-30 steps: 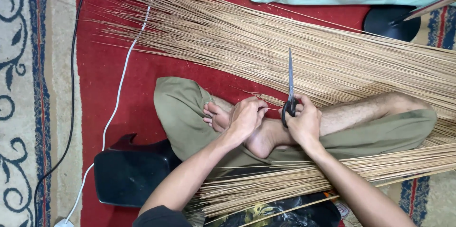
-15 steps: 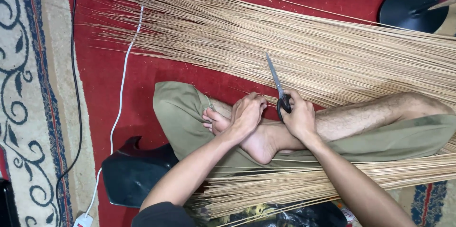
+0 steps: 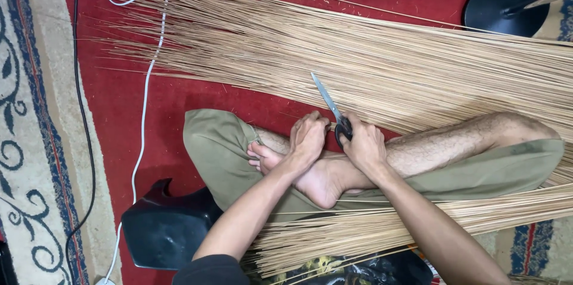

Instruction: Trimming the ends of a bundle of thin wooden sticks using scissors to make them even.

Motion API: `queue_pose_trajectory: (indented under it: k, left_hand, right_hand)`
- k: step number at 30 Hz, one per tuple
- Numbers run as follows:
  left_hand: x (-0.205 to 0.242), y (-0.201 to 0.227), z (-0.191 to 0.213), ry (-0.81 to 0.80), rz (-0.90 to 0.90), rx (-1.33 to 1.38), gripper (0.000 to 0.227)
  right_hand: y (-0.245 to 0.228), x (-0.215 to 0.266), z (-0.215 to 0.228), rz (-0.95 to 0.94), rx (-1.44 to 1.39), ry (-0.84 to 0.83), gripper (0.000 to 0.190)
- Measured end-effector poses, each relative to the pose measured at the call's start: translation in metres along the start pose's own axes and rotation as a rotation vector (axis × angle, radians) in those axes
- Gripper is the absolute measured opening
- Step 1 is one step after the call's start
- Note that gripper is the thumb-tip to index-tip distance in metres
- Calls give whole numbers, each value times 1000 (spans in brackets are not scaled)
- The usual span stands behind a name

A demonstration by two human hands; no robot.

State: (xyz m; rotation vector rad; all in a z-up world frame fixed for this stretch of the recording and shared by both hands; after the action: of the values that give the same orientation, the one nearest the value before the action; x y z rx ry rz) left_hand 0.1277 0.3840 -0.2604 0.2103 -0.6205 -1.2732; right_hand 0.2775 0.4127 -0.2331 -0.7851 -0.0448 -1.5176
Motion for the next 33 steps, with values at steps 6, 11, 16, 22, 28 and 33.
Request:
queue_pose_trajectory:
  k: [6, 11, 16, 22, 28, 33]
  left_hand:
    - [-3, -5, -9, -31, 67, 24, 19]
    - [-2, 0, 0, -24, 54, -10, 17]
    - [-1, 3, -1, 7, -23, -73, 20]
    - [-3, 7, -4, 0, -105, -39, 28]
    - [-8, 10, -5, -24, -100, -13, 20]
    - [-7, -8, -22, -55, -38, 2, 12]
  right_hand:
    - [-7, 2, 6, 31, 3, -13, 49]
    - [-4, 2, 5, 17, 18, -8, 50]
    - [-1, 0, 7, 5, -14, 35, 52]
    - [-5, 1, 11, 27, -62, 31, 53]
    - [-2, -2, 4, 8, -46, 14, 53]
    - [-1, 0, 8, -11, -71, 23, 53]
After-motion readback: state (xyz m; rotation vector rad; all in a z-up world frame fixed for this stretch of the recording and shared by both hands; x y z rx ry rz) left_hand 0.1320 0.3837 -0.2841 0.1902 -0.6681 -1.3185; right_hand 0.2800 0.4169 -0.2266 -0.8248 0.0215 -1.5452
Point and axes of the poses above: each hand's wrist, its own x-axis away from the middle knuckle, its own z-axis out of the back of the hand, y = z × x, the point moved 8 cm from there along -x, towards the middle knuckle, and after that the axes turned 15 degrees about y, right-handed, at the moved point
